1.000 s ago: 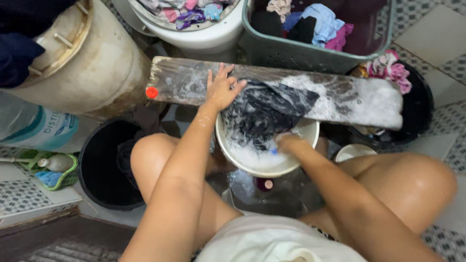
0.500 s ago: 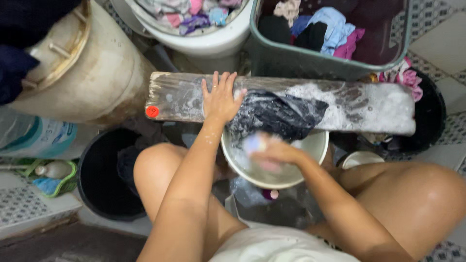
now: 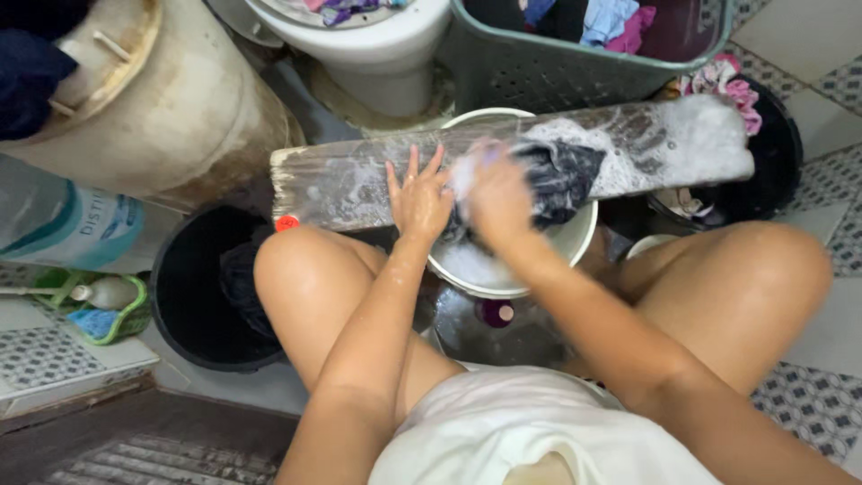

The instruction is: The person washes clothing by hand in a basin, rubbing the fabric against itself and using a scrubbing brush, then rinsing it in soapy water.

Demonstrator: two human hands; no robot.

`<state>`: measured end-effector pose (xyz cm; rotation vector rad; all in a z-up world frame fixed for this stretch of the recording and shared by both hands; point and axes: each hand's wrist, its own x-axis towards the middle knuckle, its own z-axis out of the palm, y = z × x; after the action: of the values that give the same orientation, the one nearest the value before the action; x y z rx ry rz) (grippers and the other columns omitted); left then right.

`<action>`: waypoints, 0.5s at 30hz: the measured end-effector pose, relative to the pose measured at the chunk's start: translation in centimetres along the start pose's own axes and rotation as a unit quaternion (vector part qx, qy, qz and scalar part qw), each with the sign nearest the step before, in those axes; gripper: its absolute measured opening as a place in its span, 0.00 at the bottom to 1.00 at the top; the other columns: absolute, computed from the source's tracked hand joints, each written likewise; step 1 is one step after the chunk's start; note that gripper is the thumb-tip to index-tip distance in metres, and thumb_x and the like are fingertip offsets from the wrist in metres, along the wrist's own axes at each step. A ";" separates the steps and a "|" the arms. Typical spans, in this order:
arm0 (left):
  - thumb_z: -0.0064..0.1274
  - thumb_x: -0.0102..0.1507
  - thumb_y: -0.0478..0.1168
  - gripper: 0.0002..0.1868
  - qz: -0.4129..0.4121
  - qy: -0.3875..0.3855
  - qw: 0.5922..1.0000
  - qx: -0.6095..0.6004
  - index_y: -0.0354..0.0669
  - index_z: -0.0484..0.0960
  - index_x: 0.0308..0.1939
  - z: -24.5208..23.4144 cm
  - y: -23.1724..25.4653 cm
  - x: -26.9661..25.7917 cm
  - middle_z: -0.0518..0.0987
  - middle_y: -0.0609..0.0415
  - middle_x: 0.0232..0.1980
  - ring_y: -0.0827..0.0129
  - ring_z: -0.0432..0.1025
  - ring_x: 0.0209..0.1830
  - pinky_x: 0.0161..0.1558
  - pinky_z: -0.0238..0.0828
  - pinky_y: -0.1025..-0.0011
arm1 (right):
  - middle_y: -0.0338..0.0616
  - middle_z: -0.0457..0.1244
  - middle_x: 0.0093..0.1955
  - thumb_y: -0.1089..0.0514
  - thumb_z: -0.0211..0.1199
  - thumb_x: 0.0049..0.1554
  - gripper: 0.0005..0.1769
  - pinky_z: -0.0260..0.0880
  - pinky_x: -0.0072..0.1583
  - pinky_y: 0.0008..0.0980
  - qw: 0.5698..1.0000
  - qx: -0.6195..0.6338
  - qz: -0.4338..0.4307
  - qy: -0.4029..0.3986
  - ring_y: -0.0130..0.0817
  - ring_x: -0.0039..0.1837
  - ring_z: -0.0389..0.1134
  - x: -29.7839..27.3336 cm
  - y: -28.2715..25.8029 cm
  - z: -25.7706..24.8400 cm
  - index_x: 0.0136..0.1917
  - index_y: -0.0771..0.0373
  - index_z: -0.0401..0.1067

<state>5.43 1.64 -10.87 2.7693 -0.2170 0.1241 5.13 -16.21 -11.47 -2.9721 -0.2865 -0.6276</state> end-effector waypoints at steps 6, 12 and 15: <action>0.60 0.55 0.45 0.27 -0.022 0.032 0.998 -0.042 0.78 0.82 0.59 0.9 -1.1 -0.8 0.69 0.61 0.72 0.50 0.52 0.78 0.75 0.26 0.41 | 0.72 0.62 0.67 0.58 0.65 0.52 0.37 0.67 0.55 0.49 0.998 0.016 0.065 0.019 0.61 0.56 0.65 1.0 7.0 -3.0 0.75 0.64 0.67; 0.57 0.65 0.58 0.17 -0.018 0.073 0.997 0.022 0.73 0.80 0.58 4.4 -2.6 -0.1 0.73 0.72 0.72 0.60 0.53 0.85 0.82 0.28 0.44 | 0.54 0.67 0.60 0.55 0.68 0.46 0.13 0.65 0.68 0.52 0.985 0.111 -0.113 0.067 0.51 0.66 0.67 0.3 -0.2 5.4 0.46 0.50 0.70; 0.55 0.62 0.56 0.17 -0.023 0.103 0.994 -0.031 0.79 0.83 0.56 4.1 -2.1 -0.3 0.72 0.62 0.70 0.50 0.52 0.77 0.73 0.26 0.41 | 0.57 0.67 0.58 0.60 0.63 0.57 0.30 0.66 0.64 0.52 0.991 0.113 -0.054 -0.038 0.55 0.62 0.66 1.0 4.0 3.7 0.73 0.62 0.70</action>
<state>5.76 2.14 -15.48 2.6740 -0.1012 0.3837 8.24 -19.53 -14.63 -2.7800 -0.4927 -0.4580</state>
